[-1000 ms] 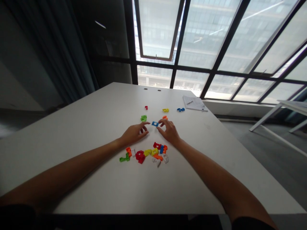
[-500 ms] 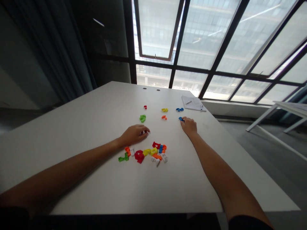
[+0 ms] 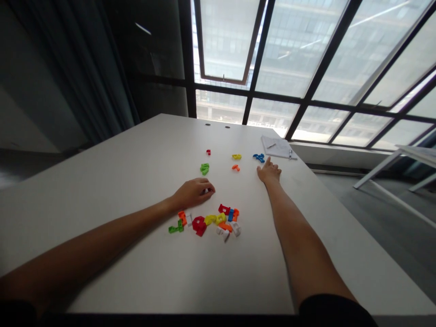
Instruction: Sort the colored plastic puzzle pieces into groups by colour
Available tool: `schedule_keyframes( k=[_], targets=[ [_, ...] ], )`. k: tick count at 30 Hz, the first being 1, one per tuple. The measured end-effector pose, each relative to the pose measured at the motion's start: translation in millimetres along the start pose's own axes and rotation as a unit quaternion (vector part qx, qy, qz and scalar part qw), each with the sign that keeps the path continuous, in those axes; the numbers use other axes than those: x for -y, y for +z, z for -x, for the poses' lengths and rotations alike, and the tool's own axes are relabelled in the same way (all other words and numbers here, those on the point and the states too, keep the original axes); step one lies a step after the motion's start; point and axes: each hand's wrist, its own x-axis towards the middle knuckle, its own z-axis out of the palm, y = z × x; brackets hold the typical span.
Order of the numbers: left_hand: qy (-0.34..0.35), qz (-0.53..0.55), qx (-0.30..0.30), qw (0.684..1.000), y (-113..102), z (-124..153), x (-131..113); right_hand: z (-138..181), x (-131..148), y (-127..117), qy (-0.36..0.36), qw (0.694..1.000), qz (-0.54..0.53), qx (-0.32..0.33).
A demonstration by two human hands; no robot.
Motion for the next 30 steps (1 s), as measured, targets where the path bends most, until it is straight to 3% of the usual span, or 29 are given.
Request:
schedule_keyframes(
  k=[4, 10, 16, 23, 27, 30],
  targets=[
    [0.024, 0.014, 0.012, 1.000, -2, 0, -1, 18, 0, -3, -0.038, 0.999, 0.009, -0.009],
    [0.070, 0.123, 0.084, 0.986, -11, 2, -9, 45, 17, -21, -0.133, 0.989, 0.044, -0.037],
    [0.127, 0.121, 0.085, 0.981, -10, 3, -16, 95, 36, -25, -0.248, 0.967, -0.003, -0.051],
    [0.071, 0.088, 0.077, 0.991, -9, 5, -19, 143, 63, -26, -0.361, 0.917, -0.165, -0.037],
    [0.062, 0.050, 0.060, 0.995, -2, 4, -22, 153, 75, -31, -0.423, 0.886, -0.187, -0.029],
    [0.073, 0.049, 0.057, 0.995, 0, 4, -24, 157, 79, -33, -0.438, 0.880, -0.183, -0.021]
  ],
)
